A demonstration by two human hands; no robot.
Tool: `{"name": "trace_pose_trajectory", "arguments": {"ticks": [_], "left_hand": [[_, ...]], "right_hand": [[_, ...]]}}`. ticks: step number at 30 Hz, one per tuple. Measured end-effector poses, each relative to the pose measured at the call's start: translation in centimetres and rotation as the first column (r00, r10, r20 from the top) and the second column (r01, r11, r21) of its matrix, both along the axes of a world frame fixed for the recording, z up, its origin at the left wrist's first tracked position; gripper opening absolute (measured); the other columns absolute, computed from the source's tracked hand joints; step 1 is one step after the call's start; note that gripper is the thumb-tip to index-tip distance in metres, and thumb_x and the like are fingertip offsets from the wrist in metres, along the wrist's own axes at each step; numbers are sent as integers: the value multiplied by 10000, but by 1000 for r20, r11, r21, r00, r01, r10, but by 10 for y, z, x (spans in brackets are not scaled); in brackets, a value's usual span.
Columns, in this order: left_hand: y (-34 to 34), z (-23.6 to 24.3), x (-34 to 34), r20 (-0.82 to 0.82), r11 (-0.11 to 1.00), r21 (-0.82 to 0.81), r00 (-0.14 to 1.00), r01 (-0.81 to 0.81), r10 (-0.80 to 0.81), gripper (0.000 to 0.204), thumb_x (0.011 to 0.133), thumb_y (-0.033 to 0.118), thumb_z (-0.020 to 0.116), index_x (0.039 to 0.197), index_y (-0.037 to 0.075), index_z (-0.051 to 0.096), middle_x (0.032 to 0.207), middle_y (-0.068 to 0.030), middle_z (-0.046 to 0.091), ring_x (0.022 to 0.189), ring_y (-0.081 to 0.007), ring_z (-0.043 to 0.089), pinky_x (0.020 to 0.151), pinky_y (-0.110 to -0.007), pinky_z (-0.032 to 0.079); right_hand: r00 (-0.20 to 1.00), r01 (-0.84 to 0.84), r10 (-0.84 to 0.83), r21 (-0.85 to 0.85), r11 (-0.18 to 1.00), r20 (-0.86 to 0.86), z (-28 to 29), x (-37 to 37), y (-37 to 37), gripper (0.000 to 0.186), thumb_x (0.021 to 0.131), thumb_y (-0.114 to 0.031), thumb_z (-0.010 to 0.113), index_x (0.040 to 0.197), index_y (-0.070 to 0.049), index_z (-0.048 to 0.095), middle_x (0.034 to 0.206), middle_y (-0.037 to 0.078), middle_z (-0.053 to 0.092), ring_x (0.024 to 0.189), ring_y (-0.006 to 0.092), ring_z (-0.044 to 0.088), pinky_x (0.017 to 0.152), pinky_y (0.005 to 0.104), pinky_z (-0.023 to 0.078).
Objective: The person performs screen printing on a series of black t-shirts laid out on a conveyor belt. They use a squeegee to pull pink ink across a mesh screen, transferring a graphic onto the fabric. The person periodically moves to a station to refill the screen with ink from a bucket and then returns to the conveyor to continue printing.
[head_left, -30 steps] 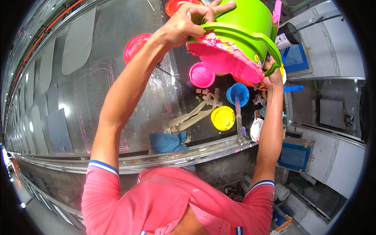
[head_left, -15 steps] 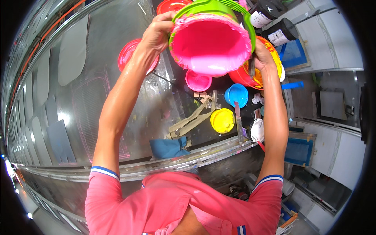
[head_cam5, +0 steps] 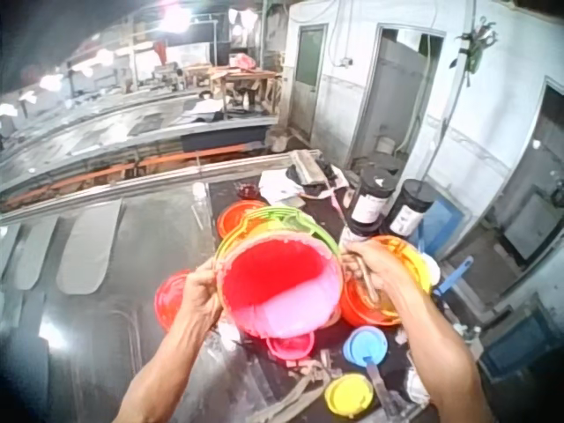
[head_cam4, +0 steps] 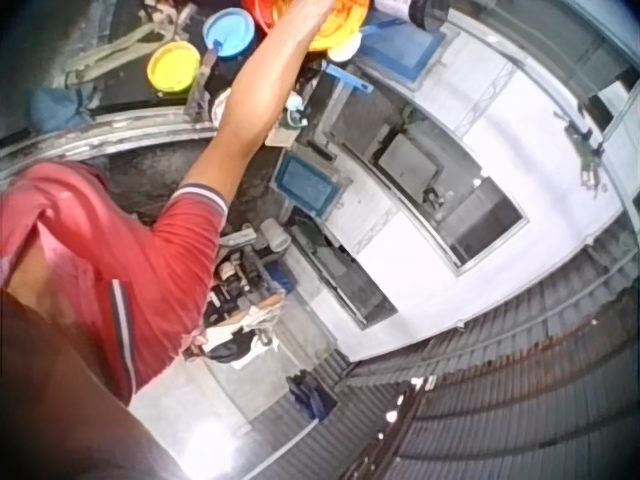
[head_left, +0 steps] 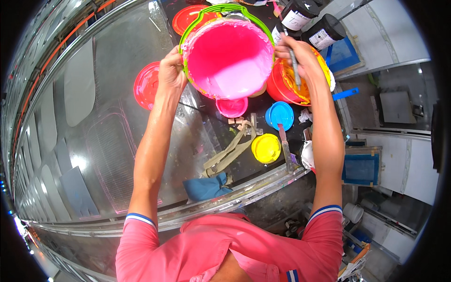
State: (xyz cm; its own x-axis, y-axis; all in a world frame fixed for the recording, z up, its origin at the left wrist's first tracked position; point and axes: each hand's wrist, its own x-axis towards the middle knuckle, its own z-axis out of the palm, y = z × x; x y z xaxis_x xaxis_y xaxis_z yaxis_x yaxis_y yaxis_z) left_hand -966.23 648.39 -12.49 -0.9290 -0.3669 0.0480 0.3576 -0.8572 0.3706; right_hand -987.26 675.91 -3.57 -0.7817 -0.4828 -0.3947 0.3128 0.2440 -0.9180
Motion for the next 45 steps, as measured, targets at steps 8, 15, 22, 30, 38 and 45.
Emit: {"name": "trace_pose_trajectory", "arguments": {"ticks": [8,15,22,30,38,45], "left_hand": [[7,-1,3,39,998,65,999,-24,21,396,714,-130,442,1099,-138,532,1095,-239,648,1001,-309,667,954,-414,531],[12,16,3,107,999,39,994,-20,16,432,723,-121,445,1148,-131,519,1157,-237,630,1049,-318,651,1014,-432,495],[-9,14,17,138,991,80,983,111,-121,426,732,-108,438,1141,-138,554,1191,-256,640,1112,-341,644,1040,-470,485],[-26,18,20,279,987,158,958,27,-71,378,671,-150,440,1027,-112,561,1052,-216,665,1018,-327,674,978,-461,524],[-18,44,19,405,945,270,912,-185,63,323,615,-163,431,908,-61,520,839,-117,629,437,-78,386,434,-163,368],[-45,23,3,378,937,281,922,-206,89,405,635,-114,414,1031,-116,503,1011,-219,632,949,-369,679,851,-506,590]], "right_hand": [[557,448,-311,-37,893,-770,-24,174,76,279,1031,-201,506,837,-26,603,681,24,596,608,90,552,551,265,436],[805,356,-362,-105,928,-470,-164,315,23,182,996,-144,530,931,8,606,723,76,645,620,198,606,574,337,475],[792,520,-544,-162,839,-278,-190,311,-7,248,1025,-221,500,944,-11,602,719,53,634,603,161,587,577,331,461],[835,540,-548,-132,831,-39,-196,317,1,243,1014,-210,509,903,-13,598,693,42,619,582,131,562,538,311,444],[847,459,-392,-125,879,359,-196,338,16,180,991,-172,546,887,-32,588,698,16,591,576,106,545,510,276,444],[532,616,-127,-280,736,837,-131,329,15,159,963,-153,622,986,2,595,851,131,655,766,249,680,695,366,599]]}}
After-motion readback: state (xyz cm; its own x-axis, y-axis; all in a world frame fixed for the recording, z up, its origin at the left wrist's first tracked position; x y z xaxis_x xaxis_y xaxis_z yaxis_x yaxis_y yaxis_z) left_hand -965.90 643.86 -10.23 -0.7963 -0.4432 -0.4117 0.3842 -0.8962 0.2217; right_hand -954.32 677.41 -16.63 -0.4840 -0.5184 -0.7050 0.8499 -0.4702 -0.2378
